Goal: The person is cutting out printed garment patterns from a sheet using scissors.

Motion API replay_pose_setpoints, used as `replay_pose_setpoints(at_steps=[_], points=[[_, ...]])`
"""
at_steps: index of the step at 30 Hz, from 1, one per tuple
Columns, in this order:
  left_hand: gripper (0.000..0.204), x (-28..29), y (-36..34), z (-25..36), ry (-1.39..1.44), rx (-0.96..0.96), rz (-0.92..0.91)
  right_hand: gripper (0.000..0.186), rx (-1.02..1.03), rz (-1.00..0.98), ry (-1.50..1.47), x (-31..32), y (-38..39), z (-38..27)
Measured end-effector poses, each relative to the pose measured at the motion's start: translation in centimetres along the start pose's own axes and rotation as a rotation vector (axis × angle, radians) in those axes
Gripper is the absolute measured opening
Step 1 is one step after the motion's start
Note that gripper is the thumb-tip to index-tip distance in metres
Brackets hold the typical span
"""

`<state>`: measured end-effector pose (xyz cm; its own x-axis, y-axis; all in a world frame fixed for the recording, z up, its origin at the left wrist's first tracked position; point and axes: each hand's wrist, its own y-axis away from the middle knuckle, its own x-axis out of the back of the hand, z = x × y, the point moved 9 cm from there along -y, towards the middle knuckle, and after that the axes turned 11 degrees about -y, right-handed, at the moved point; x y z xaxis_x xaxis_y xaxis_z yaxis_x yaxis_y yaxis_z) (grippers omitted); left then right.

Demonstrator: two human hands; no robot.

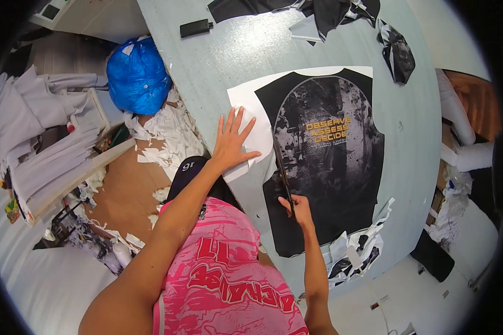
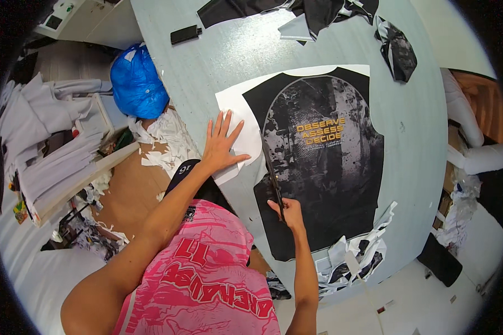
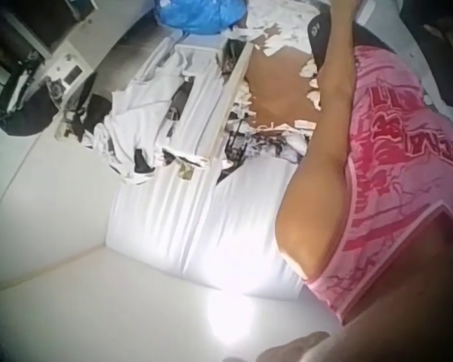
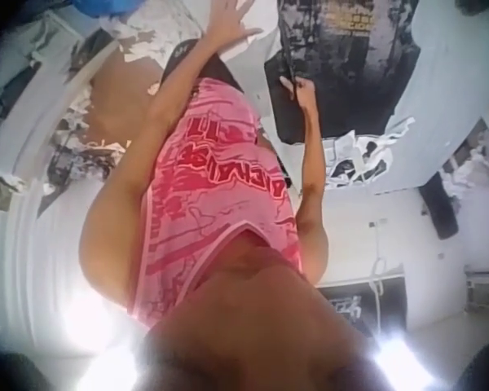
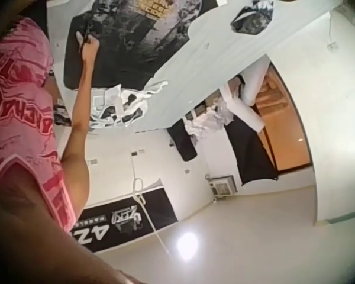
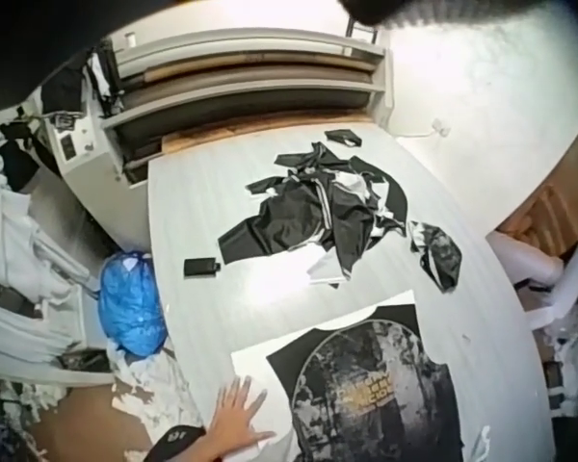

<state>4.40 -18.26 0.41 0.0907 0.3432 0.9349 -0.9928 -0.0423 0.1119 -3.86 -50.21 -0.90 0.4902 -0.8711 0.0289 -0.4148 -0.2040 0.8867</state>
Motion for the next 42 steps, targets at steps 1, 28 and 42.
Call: replay_pose_setpoints(at_steps=[1, 28, 42], points=[[0.108, 0.0, 0.0, 0.0, 0.008, -0.003, -0.004, 0.043, -0.002, -0.006, 0.006, 0.6, -0.3, 0.0], [0.105, 0.2, 0.5, 0.0, 0.055, 0.023, 0.007, 0.045, 0.078, -0.113, 0.149, 0.4, -5.4, -9.2], [0.105, 0.7, 0.5, 0.0, 0.068, 0.019, -0.002, 0.047, 0.131, -0.128, 0.125, -2.2, -6.9, -13.2]])
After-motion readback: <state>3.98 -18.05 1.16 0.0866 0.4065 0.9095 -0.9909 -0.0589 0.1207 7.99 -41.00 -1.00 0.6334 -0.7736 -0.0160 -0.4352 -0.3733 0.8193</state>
